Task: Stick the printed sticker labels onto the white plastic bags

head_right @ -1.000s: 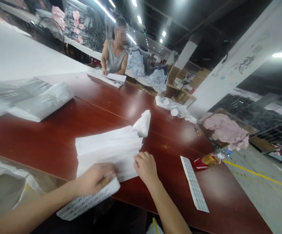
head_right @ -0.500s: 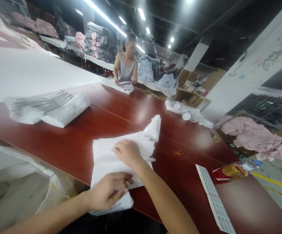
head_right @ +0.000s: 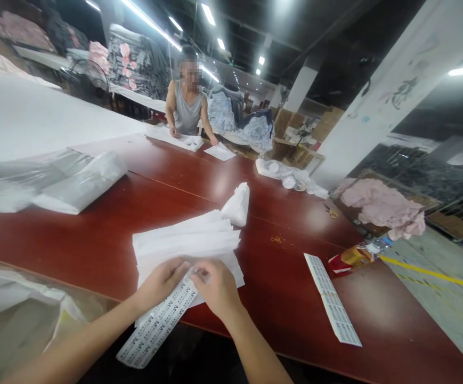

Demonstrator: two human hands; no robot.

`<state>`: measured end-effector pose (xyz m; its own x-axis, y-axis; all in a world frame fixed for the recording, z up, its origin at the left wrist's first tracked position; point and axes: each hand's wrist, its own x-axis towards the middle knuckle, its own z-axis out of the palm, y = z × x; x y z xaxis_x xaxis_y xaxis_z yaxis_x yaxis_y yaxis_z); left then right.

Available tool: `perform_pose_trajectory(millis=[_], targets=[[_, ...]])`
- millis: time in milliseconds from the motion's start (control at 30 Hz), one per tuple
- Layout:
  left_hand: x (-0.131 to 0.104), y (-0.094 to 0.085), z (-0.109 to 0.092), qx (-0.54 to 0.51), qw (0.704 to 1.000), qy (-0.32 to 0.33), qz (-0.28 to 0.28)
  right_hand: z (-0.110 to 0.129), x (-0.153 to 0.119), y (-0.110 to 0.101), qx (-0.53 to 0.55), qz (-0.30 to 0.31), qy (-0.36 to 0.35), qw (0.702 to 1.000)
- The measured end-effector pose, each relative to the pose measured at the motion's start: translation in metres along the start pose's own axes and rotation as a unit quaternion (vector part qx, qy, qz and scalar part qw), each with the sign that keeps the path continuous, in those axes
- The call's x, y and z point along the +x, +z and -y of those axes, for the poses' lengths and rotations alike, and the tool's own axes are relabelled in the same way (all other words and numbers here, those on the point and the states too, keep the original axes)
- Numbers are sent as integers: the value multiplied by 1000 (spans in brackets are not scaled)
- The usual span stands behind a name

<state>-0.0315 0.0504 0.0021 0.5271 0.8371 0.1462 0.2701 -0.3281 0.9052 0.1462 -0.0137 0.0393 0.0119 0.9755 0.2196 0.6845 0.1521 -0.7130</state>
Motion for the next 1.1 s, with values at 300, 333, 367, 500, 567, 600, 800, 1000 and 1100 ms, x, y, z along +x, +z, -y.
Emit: perform_pose_trajectory(millis=[300, 333, 367, 500, 567, 600, 800, 1000, 1100], targets=[[-1, -4, -2, 16, 999, 25, -20, -29, -24, -55, 129, -225, 162, 952], [-1, -5, -3, 10, 999, 35, -15, -40, -25, -62, 135, -241, 206, 939], [-2, -7, -4, 4, 999, 43, -11, -50, -25, -66, 131, -237, 235, 933], [-1, -9, -6, -4, 998, 56, -3, -78, -31, -59, 44, -156, 240, 957], [-2, -9, -6, -4, 998, 61, -1, -85, -34, -51, -1, -147, 225, 963], [-2, -9, -6, -5, 998, 63, 0, -86, -36, -47, -20, -145, 218, 965], [-2, -8, -5, -11, 999, 47, 18, -76, -38, -43, -185, -144, 188, 954], [-4, -6, -6, -37, 997, 62, 12, -68, -28, -42, -252, -64, 106, 960], [-1, -1, 1, -52, 995, 87, -6, -83, -24, -41, -285, -78, 97, 951]])
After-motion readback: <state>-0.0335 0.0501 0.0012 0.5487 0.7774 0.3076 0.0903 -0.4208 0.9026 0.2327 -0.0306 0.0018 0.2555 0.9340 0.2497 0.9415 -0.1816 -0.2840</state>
